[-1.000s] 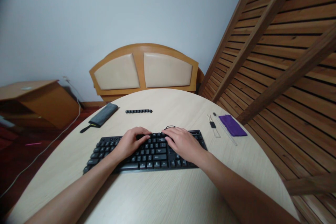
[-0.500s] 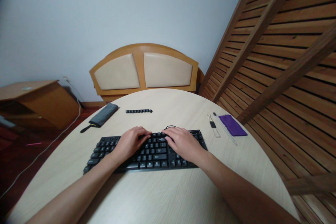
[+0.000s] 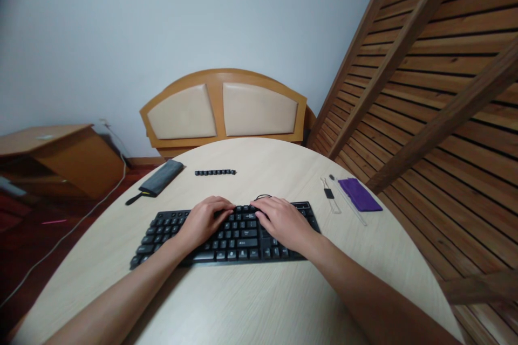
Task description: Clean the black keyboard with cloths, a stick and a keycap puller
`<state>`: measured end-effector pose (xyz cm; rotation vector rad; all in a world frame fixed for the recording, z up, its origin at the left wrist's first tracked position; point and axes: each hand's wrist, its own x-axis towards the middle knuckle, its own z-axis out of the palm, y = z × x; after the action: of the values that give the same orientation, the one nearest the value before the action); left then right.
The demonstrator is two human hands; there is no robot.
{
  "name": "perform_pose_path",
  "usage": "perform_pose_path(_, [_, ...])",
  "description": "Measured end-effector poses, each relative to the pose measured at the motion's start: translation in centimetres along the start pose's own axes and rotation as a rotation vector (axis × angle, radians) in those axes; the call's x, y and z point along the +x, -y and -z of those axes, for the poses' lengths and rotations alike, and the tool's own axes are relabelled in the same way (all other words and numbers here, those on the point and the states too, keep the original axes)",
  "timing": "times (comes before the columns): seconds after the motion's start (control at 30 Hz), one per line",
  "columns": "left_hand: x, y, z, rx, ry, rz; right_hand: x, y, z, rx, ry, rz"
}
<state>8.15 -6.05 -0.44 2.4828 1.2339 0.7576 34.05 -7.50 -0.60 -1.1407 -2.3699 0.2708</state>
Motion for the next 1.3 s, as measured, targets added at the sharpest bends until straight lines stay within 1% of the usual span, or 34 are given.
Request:
perform_pose_path(0.2, [-0.1,-0.4,0.1,0.009,-0.015,-0.011,0.0,0.1,0.0,0.002,-0.001,0.005])
perform_pose_path(0.33, [0.0,-0.3,0.1,-0.015,-0.035,0.014,0.0,0.1,0.1,0.001,-0.002,0.007])
perform_pose_path(0.53, [0.2,-0.6,0.2,-0.042,0.012,0.067,0.0,0.2,0.7,0.014,0.010,-0.001])
perform_pose_path(0.67, [0.7,-0.9,0.8,-0.086,0.020,0.107,-0.3,0.0,1.5,-0.006,0.037,-0.041])
perform_pose_path(0.73, [1.3,-0.5,1.1,-0.036,0.015,0.121,-0.5,-0.4,1.8,-0.019,0.044,-0.068])
perform_pose_path(0.8, [2.2,0.4,1.4,0.072,0.015,0.122,-0.8,-0.7,2.2,-0.034,0.046,-0.091])
perform_pose_path(0.9, [4.2,2.1,1.6,0.312,-0.001,0.087,-1.1,-1.1,2.5,-0.056,0.049,-0.121])
perform_pose_path(0.93, [4.9,2.7,1.6,0.411,0.011,0.063,-1.1,-1.2,2.5,-0.062,0.046,-0.129])
perform_pose_path(1.03, [7.1,4.3,1.4,0.489,0.037,0.045,-1.2,-1.2,2.5,-0.071,0.034,-0.141])
perform_pose_path(1.13, [8.9,5.3,1.1,0.544,0.052,0.039,-1.1,-1.1,2.4,-0.072,0.030,-0.146])
perform_pose_path(1.3, [10.6,6.3,0.7,0.607,0.060,0.043,-1.1,-1.0,2.4,-0.058,0.033,-0.145])
